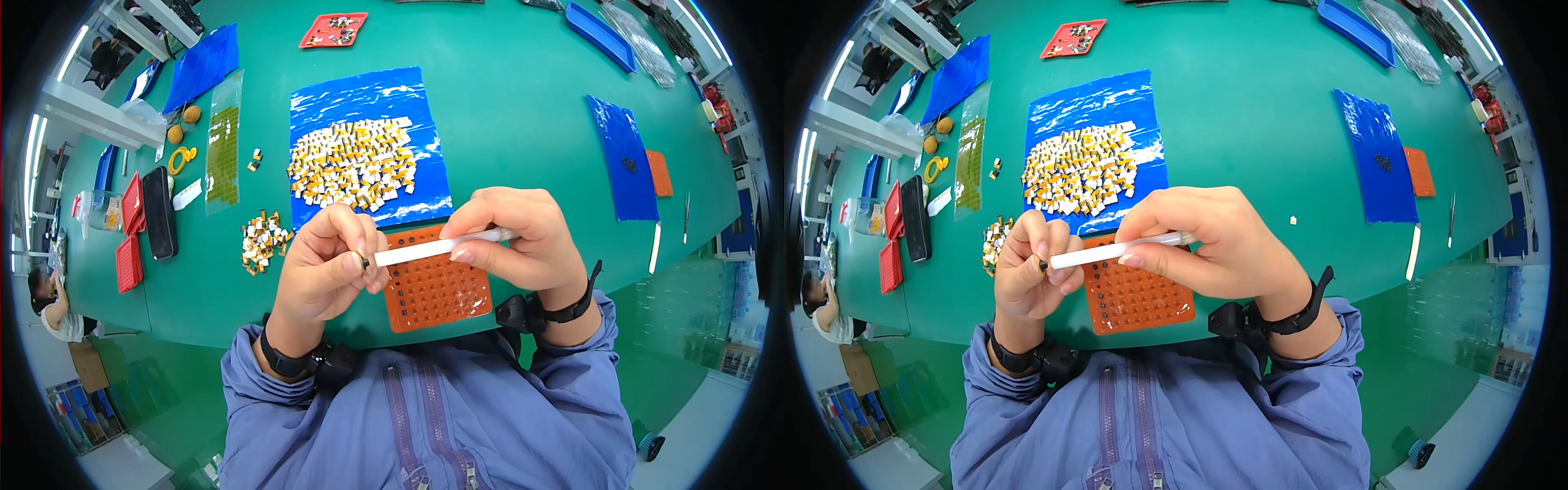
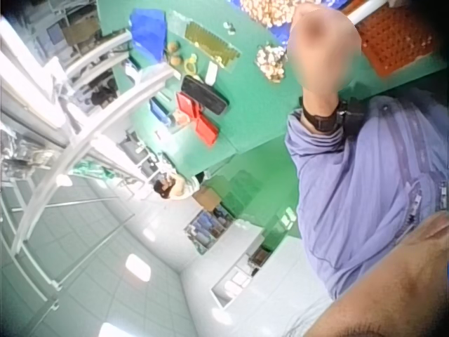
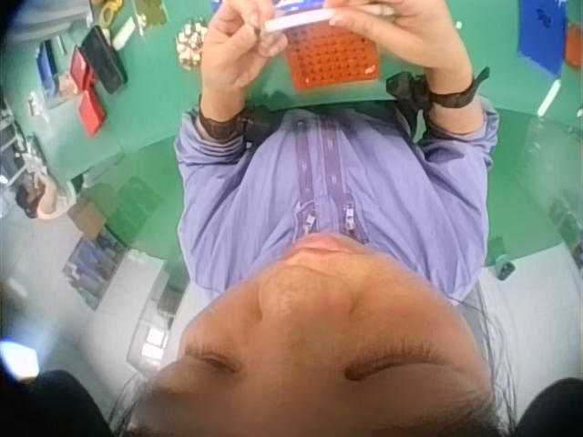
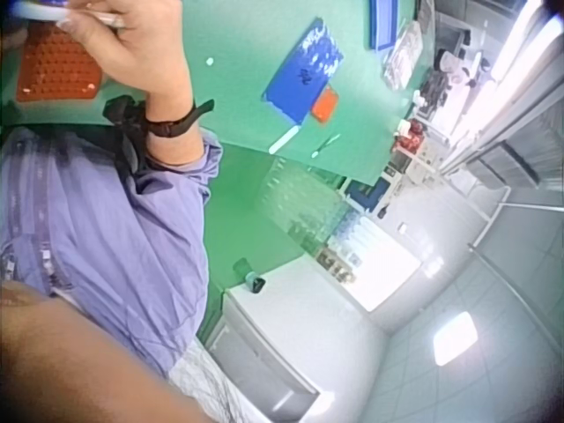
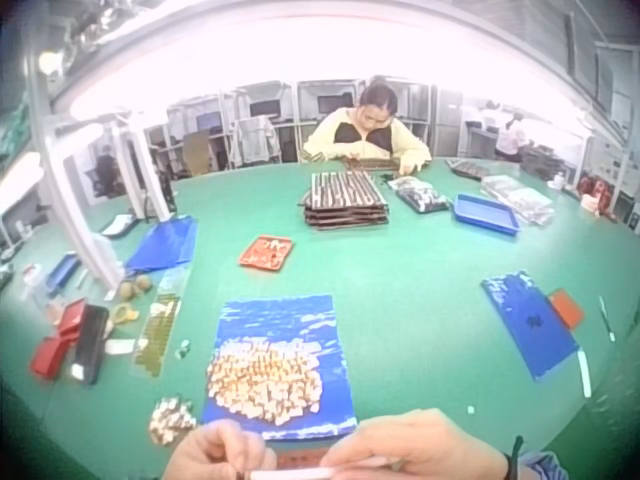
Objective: The person uses a white plastic tool to pick up small yellow and white electronic components from a blue sheet and places them into the holes of an orange grid tray. The person repeats this pick-and-place action continuously throughout the clip.
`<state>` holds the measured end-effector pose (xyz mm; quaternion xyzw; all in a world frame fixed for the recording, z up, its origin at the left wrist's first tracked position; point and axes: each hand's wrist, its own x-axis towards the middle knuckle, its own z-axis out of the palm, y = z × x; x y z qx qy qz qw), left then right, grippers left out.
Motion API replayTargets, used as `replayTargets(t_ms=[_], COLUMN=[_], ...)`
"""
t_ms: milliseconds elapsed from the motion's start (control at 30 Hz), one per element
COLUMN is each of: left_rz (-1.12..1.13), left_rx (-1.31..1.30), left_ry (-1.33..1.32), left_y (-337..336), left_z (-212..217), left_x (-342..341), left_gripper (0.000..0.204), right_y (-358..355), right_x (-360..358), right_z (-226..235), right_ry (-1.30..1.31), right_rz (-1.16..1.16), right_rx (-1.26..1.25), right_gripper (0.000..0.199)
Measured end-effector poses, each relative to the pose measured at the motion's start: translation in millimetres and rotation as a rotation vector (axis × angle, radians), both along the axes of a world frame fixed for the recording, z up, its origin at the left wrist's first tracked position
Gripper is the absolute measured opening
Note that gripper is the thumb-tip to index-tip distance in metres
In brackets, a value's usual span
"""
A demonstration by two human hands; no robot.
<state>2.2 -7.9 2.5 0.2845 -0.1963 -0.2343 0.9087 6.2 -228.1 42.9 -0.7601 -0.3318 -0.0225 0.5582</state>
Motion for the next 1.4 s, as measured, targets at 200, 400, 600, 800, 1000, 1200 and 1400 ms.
replayTargets(t_ms=[200,400,600,800,1000,1200,1400], left_rz=[-0.003,-0.031,-0.051,-0.051,-0.035,-0.019,-0.031], left_rx=[0.001,0.010,0.020,0.023,0.039,0.062,0.051], left_ry=[0.005,-0.022,-0.009,0.013,0.019,0.018,0.014], left_y=[0,-2,-2,-2,-4,-1,-3], left_z=[0,1,2,3,3,3,3], left_x=[0,0,0,0,-1,-1,-2], left_gripper=[0.009,0.010,0.011,0.012,0.012,0.013,0.013], right_y=[0,1,3,7,4,4,1], right_x=[1,-1,-3,-3,-3,-7,-1], right_z=[0,4,-1,-1,0,4,4], right_ry=[0.014,0.124,0.013,0.012,0.060,0.210,0.056], right_rz=[0.018,0.044,0.056,0.020,0.014,0.029,0.051], right_rx=[0.021,-0.030,-0.016,0.031,0.006,-0.009,-0.026], right_gripper=[0.008,0.006,0.006,0.004,0.005,0.007,0.007])
